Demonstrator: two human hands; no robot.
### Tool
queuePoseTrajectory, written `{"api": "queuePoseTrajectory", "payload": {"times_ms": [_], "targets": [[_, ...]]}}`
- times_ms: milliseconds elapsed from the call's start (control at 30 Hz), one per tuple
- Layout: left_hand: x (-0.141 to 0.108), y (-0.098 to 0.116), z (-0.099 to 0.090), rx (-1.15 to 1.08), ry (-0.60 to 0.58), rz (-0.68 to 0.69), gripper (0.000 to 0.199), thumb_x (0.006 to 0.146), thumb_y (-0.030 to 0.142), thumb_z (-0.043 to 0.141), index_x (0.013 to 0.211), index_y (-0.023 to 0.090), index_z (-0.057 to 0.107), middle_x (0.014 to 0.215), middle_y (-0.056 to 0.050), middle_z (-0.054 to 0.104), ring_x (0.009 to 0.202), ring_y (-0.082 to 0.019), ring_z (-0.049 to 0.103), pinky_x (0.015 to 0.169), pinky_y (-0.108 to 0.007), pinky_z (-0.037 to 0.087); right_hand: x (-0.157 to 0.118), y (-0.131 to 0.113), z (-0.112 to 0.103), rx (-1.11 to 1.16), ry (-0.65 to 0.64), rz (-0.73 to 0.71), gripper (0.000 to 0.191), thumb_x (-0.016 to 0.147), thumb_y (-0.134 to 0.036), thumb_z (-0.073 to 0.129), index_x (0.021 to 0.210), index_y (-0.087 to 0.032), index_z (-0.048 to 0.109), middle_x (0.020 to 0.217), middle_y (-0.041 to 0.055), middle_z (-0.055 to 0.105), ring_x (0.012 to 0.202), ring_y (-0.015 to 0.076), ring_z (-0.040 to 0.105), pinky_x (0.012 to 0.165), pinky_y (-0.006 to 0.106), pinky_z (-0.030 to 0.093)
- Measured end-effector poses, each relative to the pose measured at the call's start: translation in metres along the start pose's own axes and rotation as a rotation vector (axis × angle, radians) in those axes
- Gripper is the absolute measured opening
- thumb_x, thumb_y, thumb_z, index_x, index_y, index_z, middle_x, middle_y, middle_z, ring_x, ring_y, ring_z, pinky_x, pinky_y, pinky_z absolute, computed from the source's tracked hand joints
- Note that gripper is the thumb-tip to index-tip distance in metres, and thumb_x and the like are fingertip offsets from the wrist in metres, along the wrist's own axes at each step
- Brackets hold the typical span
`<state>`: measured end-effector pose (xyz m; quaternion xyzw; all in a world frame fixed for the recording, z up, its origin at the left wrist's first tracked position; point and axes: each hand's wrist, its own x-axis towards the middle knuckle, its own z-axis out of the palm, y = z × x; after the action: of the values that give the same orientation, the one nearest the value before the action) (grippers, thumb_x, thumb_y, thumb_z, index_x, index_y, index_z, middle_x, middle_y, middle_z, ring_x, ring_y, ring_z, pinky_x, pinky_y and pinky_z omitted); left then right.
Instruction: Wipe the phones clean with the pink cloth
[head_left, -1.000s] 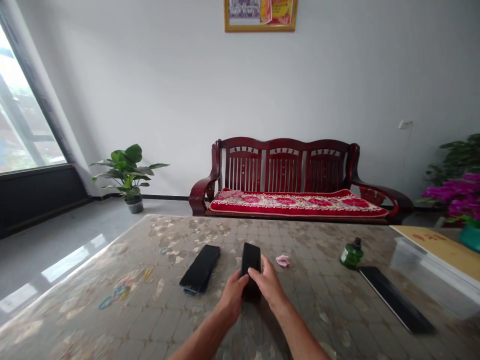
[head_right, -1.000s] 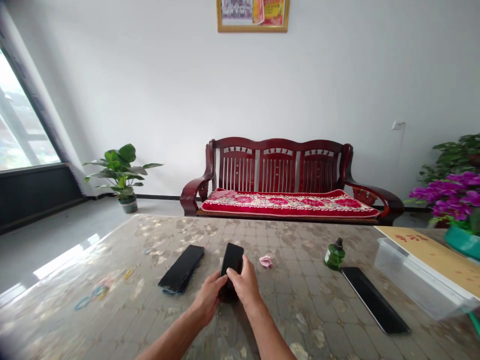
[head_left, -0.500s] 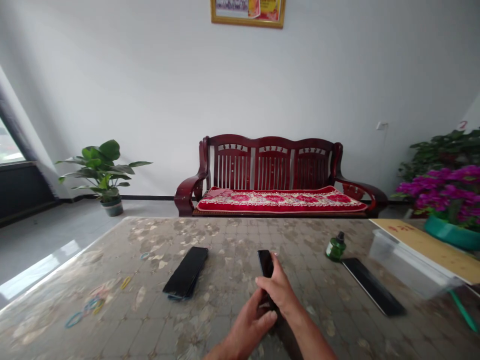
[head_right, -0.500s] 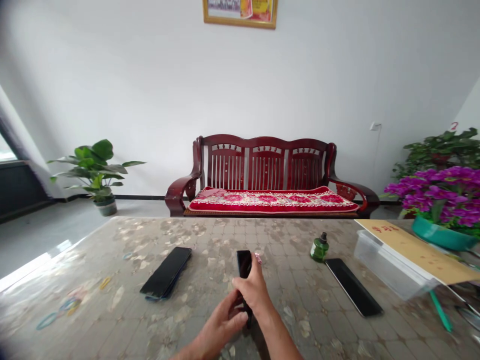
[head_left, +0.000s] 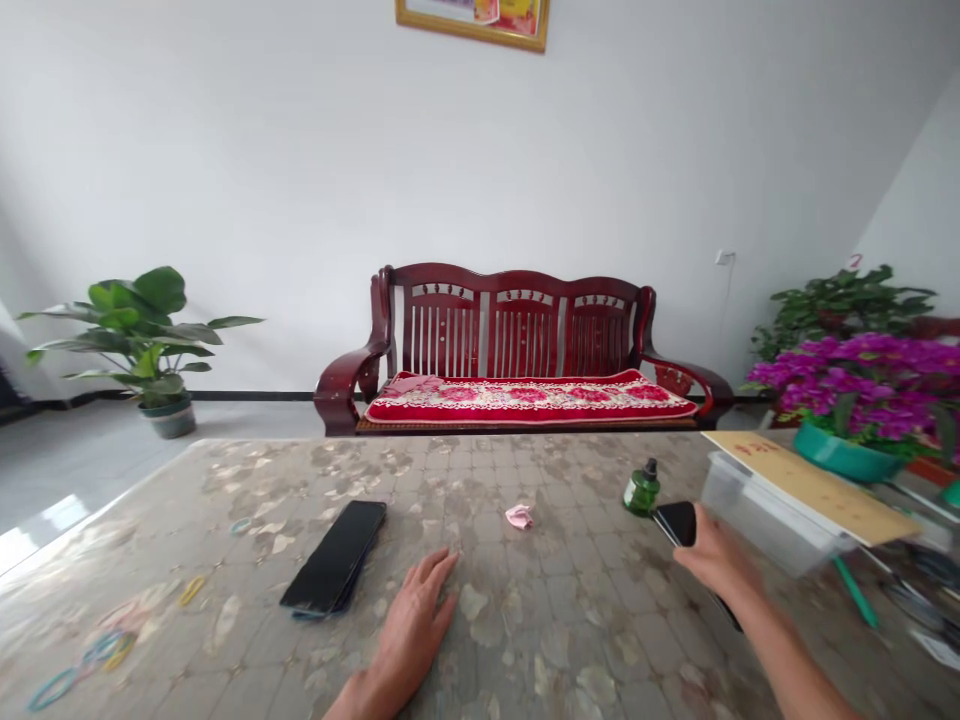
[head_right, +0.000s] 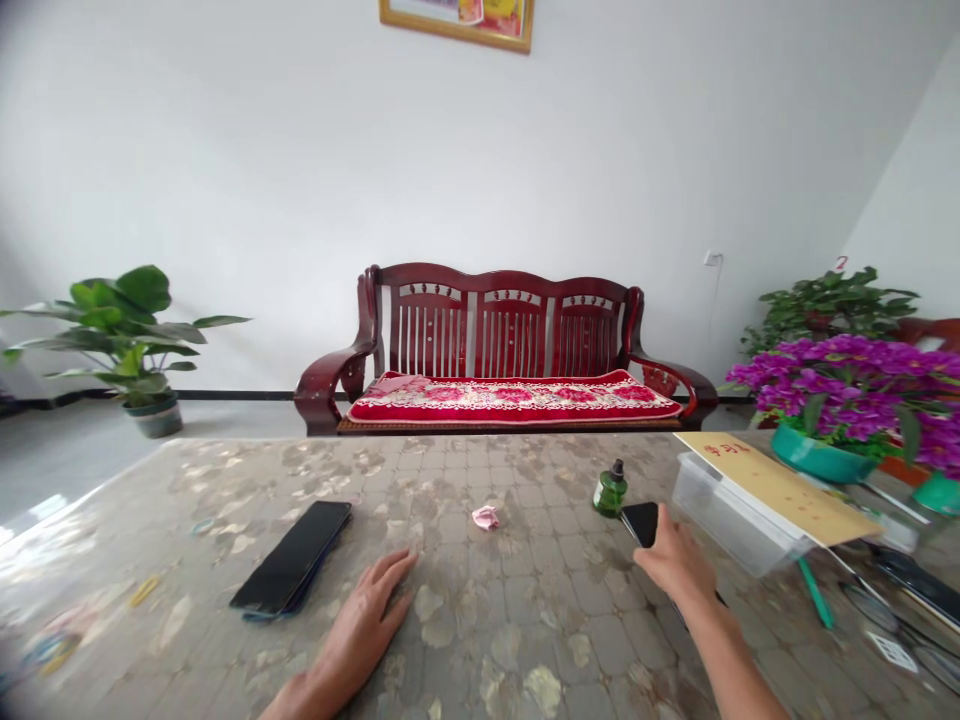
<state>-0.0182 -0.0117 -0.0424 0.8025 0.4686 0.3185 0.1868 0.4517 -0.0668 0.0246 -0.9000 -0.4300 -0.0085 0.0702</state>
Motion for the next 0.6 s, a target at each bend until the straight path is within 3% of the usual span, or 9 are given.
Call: {"api": "queuePoseTrajectory", "payload": {"times_ms": [200,433,600], "targets": [[0.002,-0.006,0.004,0.029,0.041,0.051,0.037,0.084,0.024,0.052,0.117,0.021,0.070,0.124,-0.012,0.065,0.114,-0.029,0.061,0.100,-0.045,0.049,0.025,0.011,0.009,-0.120,-0.020,-0.029,0.073,0.074,-0.026,0.055,0.144,-0.014,0.036,0.125,0.0191,0.058,0.116,0.0333,0.058,0.086,0.040,0.049],[0.002,-0.001,-0.003,0.004,-0.006,0.032,0.032,0.085,0.024,0.053,0.110,0.024,0.073,0.122,-0.011,0.065,0.114,-0.029,0.061,0.099,-0.045,0.049,0.042,0.020,0.025,-0.102,-0.083,-0.067,0.079,0.074,-0.031,0.057,0.147,-0.009,0.034,0.125,0.0214,0.059,0.116,0.0346,0.058,0.090,0.041,0.046],[0.002,0.004,-0.006,0.006,-0.030,0.019,0.030,0.084,0.024,0.054,0.107,0.024,0.074,0.121,-0.011,0.066,0.112,-0.029,0.061,0.098,-0.044,0.050,0.046,0.022,0.029,-0.102,-0.087,-0.034,0.081,0.074,-0.039,0.058,0.148,-0.012,0.036,0.134,0.0199,0.056,0.123,0.0377,0.053,0.090,0.045,0.046]]}}
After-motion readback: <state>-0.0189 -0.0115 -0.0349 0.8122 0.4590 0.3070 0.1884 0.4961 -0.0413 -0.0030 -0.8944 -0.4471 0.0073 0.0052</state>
